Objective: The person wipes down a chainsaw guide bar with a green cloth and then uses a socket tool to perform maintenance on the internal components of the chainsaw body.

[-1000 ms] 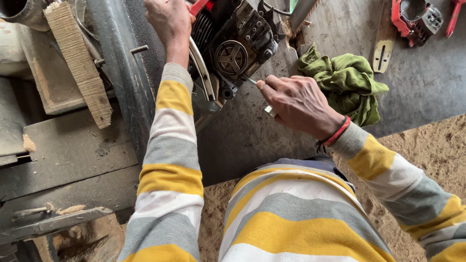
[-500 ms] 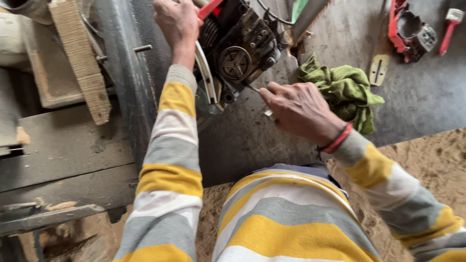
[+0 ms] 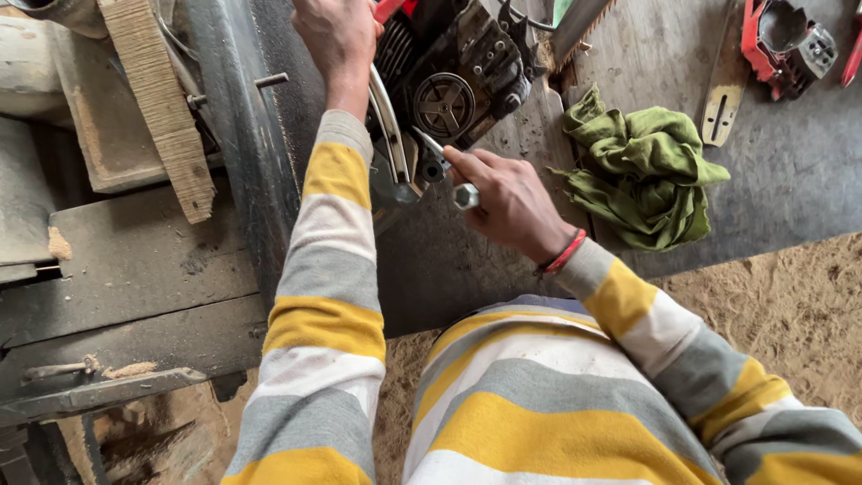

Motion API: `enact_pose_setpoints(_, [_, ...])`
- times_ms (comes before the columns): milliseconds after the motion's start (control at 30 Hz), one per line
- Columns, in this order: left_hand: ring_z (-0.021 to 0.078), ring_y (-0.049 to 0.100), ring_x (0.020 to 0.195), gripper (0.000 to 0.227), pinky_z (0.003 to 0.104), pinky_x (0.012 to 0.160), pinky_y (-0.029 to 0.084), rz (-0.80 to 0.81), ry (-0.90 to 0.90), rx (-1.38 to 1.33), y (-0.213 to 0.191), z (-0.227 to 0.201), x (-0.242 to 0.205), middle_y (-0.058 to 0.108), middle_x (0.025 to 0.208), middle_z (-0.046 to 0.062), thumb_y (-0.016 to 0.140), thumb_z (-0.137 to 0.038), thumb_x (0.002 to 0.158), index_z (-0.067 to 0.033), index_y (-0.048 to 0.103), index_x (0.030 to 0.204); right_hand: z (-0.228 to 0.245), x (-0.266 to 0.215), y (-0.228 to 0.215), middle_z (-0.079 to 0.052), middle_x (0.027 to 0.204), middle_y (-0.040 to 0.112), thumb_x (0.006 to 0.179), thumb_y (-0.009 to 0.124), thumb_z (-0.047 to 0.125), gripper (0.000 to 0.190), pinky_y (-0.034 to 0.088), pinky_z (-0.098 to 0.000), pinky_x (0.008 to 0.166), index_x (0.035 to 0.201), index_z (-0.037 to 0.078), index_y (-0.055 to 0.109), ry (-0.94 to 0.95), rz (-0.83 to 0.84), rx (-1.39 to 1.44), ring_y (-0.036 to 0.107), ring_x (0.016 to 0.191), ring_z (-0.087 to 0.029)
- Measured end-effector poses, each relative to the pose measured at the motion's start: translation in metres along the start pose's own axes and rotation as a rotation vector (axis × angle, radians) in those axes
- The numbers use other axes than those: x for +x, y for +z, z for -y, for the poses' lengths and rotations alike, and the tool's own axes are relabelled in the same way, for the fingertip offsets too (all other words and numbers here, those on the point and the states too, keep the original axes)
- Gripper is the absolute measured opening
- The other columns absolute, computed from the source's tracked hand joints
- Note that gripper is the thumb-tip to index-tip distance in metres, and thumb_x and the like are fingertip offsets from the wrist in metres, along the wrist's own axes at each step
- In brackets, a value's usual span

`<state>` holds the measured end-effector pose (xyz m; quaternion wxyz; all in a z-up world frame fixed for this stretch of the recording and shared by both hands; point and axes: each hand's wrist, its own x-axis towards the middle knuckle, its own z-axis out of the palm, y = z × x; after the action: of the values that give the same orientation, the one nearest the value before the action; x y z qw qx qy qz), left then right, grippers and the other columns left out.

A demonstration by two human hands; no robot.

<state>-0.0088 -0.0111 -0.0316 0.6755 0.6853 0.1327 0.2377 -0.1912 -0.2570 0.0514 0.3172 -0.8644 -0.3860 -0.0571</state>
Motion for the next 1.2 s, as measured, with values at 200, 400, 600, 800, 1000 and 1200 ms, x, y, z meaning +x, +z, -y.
enact_pose_setpoints(200, [0.012, 0.069, 0.038, 0.036, 0.023, 0.038, 0.062, -0.011, 0.05, 0.176, -0.001, -0.005, 0.003, 0.067, 0.052, 0.006, 0.054, -0.024, 0.098, -0.005, 0.059, 0.068, 0.009, 0.002, -0.014, -0.017, 0.084, 0.072, 0.082, 0.066, 0.001, 0.038, 0.058, -0.0397, 0.067, 0.12, -0.001, 0.068, 0.087, -0.029, 0.112, 0.073, 0.07, -0.03])
enact_pose_setpoints(400, [0.0133, 0.071, 0.042, 0.036, 0.027, 0.039, 0.059, -0.022, 0.009, 0.108, 0.0, -0.005, 0.011, 0.07, 0.056, 0.008, 0.056, -0.017, 0.098, 0.0001, 0.063, 0.067, 0.001, -0.022, -0.056, -0.016, 0.081, 0.071, 0.096, 0.07, 0.005, 0.018, 0.055, -0.0368, 0.062, 0.113, 0.003, 0.073, 0.189, 0.043, 0.183, 0.071, 0.067, -0.03])
enact_pose_setpoints(600, [0.0125, 0.071, 0.041, 0.025, 0.026, 0.039, 0.059, -0.067, 0.022, 0.076, -0.002, 0.008, 0.016, 0.072, 0.06, 0.008, 0.058, -0.017, 0.096, 0.0014, 0.061, 0.08, -0.007, -0.027, -0.019, -0.01, 0.095, 0.072, 0.075, 0.061, -0.003, 0.057, 0.057, -0.0365, 0.075, 0.133, 0.002, 0.064, 0.081, 0.01, 0.244, 0.073, 0.085, -0.027])
enact_pose_setpoints(800, [0.0128, 0.072, 0.043, 0.038, 0.023, 0.043, 0.062, -0.052, -0.011, 0.179, -0.004, -0.009, 0.017, 0.072, 0.057, 0.008, 0.058, -0.019, 0.1, 0.0015, 0.064, 0.069, -0.01, -0.045, -0.005, -0.011, 0.093, 0.069, 0.095, 0.067, 0.0, 0.038, 0.054, -0.0362, 0.072, 0.133, 0.004, 0.065, 0.162, -0.101, 0.204, 0.07, 0.082, -0.027])
enact_pose_setpoints(1000, [0.0126, 0.073, 0.042, 0.034, 0.026, 0.043, 0.062, -0.039, 0.123, 0.163, -0.007, -0.002, 0.012, 0.07, 0.057, 0.006, 0.056, -0.023, 0.102, -0.0024, 0.059, 0.075, -0.02, -0.042, 0.01, -0.006, 0.091, 0.071, 0.098, 0.06, -0.003, 0.035, 0.055, -0.0286, 0.065, 0.132, 0.005, 0.067, 0.253, -0.134, 0.432, 0.069, 0.078, -0.014])
enact_pose_setpoints(1200, [0.0133, 0.071, 0.04, 0.033, 0.026, 0.038, 0.062, -0.06, 0.045, 0.222, -0.004, -0.019, 0.009, 0.07, 0.054, 0.006, 0.057, -0.024, 0.1, -0.003, 0.057, 0.075, -0.031, -0.038, 0.015, -0.005, 0.091, 0.07, 0.102, 0.064, -0.005, 0.032, 0.057, -0.0278, 0.072, 0.131, 0.004, 0.069, 0.234, -0.175, 0.524, 0.066, 0.081, -0.012])
